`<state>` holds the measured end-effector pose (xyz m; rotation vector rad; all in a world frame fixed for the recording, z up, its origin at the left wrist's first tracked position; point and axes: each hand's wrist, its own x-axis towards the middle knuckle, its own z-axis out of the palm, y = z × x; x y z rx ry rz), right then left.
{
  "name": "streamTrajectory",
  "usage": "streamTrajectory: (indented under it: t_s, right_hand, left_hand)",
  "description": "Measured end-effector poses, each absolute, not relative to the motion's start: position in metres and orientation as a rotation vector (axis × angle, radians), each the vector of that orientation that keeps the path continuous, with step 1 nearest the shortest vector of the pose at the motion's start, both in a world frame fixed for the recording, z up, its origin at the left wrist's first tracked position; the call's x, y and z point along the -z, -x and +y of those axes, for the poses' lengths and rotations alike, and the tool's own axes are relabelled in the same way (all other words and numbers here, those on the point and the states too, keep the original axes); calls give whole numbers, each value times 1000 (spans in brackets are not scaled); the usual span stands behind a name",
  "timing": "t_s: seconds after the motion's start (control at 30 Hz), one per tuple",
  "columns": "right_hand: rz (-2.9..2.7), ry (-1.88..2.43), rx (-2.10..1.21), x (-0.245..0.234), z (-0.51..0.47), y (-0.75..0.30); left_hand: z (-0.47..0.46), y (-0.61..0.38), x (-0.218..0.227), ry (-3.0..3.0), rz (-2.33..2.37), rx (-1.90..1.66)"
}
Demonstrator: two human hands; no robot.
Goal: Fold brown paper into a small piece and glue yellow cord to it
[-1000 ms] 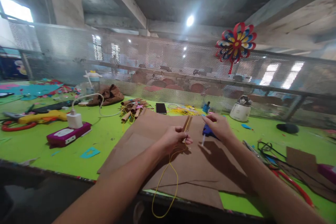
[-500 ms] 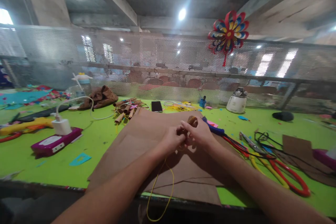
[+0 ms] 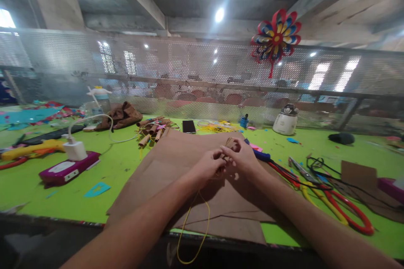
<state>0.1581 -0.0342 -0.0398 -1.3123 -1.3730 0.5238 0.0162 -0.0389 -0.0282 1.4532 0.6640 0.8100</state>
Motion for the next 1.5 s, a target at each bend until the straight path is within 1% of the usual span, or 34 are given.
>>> streamTrajectory:
  t_s: [0.1,0.37,0.5,0.87,1.23,1.4,1.5]
  right_hand:
    - [-1372,1299,-517,42,-32,-160]
    - [-1305,1278,-657,32,-42,-157]
    - [-1270,1233,-721,29,-44,-156]
    - [-1305,1211,-621,36,-38,-166]
    - [-1221,1184,-664,35,-36,-168]
    - [-1197,1191,-718,33,-39,-166]
    - [-1139,1151,-827,30,-44,-162]
  left_hand:
    - [-39,-16,27,-1383,670,-782]
    - [-34,-13,30,-1209,587,-739]
    - [-31,-11,33,-1238,581,-705]
    - [-32,-13,34,-1315,678,-711]
    - [-33,-12,33,-1331,664,-685]
    - [-32,-12,33,-1334,682,-702]
    - [-32,-11,33,-1314,660,-700]
